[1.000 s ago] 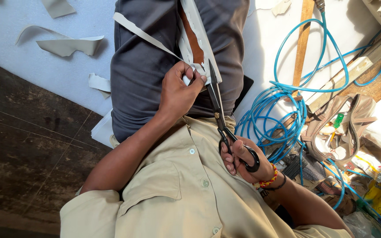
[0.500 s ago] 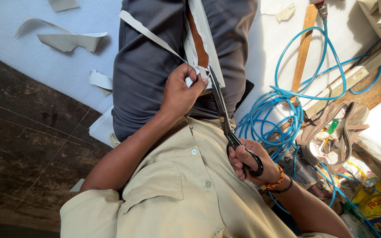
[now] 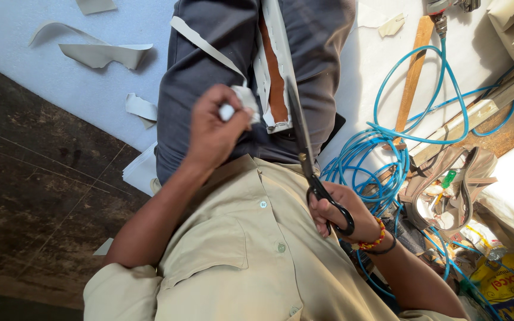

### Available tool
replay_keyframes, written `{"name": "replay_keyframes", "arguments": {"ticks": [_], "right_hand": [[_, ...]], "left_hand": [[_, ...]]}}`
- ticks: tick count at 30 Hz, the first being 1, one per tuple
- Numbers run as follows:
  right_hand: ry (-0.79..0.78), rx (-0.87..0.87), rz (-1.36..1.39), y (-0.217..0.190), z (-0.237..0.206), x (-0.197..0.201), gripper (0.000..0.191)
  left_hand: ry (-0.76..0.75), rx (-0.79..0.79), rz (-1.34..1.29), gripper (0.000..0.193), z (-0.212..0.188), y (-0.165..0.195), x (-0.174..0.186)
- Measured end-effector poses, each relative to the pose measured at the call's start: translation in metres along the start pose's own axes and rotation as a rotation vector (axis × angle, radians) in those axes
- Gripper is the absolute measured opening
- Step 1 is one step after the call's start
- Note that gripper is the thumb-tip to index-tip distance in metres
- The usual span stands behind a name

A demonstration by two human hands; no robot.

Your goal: The person wraps a long strip of light-colored fabric around a wooden frame, folds the edges, and secures them using a pneumatic staple gun. They then trim the excess fabric with scissors.

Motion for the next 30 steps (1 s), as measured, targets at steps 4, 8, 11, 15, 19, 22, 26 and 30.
{"name": "replay_keyframes", "arguments": {"ticks": [4, 8, 11, 15, 19, 22, 26, 30], "right_hand": [[0.236, 0.305, -0.148, -0.035, 0.001, 0.034, 0.042], [0.587, 0.432, -0.316, -0.051, 0.044, 0.057, 0.033], [0.613, 0.605, -0.246, -0.063, 0.091, 0.04, 0.029], [0.616, 0.651, -0.122, -0.064, 0.114, 0.021, 0.034], [0.675, 0.718, -0.093, -0.07, 0.109, 0.009, 0.031], [0.805, 0.814, -0.24, -0.089, 0.086, 0.013, 0.025], [0.841, 0.989, -0.289, -0.136, 0.025, 0.033, 0.018], [0.825, 1.034, -0.318, -0.169, -0.067, 0.051, 0.02]], "left_hand": [[0.352, -0.587, 0.809, 0.036, 0.012, 0.112, 0.093], [0.355, -0.471, 1.404, 0.055, 0.03, 0.126, 0.094], [-0.007, -0.415, 1.359, 0.043, 0.034, 0.091, 0.028], [-0.149, -0.547, 1.427, 0.066, 0.03, 0.074, -0.021], [-0.289, -0.716, 1.54, 0.087, 0.038, 0.048, -0.049], [-0.352, -1.084, 1.419, 0.083, 0.044, 0.057, -0.081], [-0.626, -1.115, 1.22, 0.08, 0.054, 0.071, -0.129], [-0.842, -1.061, 1.137, 0.099, 0.027, 0.098, -0.179]]}}
Point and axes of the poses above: each hand's wrist, its own z-axis towards the middle knuckle, its own x-axis out of the back of the hand, y = z × x, the point moved 10 cm from there along z, towards the middle knuckle, and after that the axes turned 8 degrees about y, right-handed, at the moved point
